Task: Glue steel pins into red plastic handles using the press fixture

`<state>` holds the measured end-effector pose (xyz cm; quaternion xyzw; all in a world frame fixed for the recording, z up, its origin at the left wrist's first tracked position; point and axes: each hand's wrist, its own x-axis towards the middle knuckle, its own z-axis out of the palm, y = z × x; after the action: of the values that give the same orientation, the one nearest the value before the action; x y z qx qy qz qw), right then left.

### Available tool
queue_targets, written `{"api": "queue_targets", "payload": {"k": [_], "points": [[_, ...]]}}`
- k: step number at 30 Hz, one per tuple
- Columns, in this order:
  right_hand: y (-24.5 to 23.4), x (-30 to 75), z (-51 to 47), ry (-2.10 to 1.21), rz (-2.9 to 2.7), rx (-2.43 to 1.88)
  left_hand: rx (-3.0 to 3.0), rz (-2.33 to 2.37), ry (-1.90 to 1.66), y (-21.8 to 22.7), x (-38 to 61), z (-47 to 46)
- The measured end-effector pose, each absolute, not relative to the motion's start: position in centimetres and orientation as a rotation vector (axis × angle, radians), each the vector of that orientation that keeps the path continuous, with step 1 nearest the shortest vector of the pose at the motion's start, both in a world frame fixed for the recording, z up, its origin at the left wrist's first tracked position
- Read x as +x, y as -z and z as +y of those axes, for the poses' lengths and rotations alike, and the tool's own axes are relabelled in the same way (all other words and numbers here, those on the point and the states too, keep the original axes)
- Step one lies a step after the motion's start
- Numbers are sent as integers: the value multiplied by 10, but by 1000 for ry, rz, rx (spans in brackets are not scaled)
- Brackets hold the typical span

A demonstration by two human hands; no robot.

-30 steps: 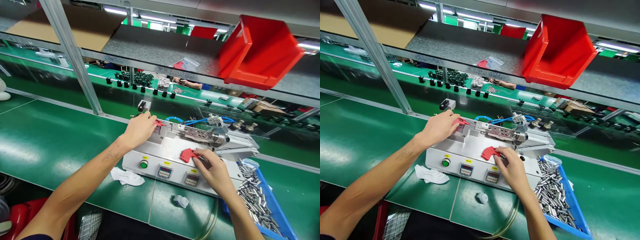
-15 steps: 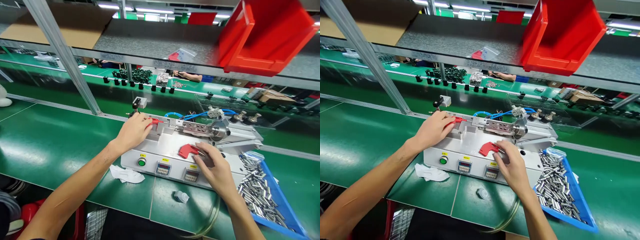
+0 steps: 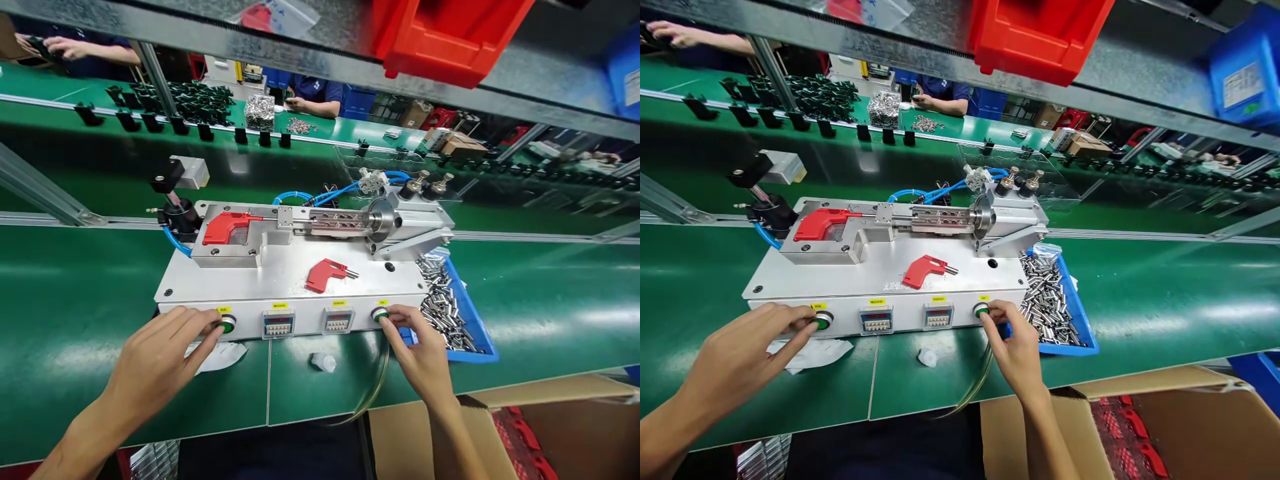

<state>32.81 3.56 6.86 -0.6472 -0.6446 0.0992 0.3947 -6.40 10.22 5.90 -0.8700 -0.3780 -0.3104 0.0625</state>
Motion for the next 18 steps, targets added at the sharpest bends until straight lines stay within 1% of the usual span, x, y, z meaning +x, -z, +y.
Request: {"api": "queue_targets", "payload": {"k": [4,12,18], "points": [[-70,328,37,-327,-1562,-1638,-2583,-1228,905,-62,-57,98],[-71,333,47,-553,-1443,-1678,-2520,-1428,960,-51,-47,92],[-68,330,46,-496,-1468,-1653,-2558,-1541,963,-56,-52,89]]}}
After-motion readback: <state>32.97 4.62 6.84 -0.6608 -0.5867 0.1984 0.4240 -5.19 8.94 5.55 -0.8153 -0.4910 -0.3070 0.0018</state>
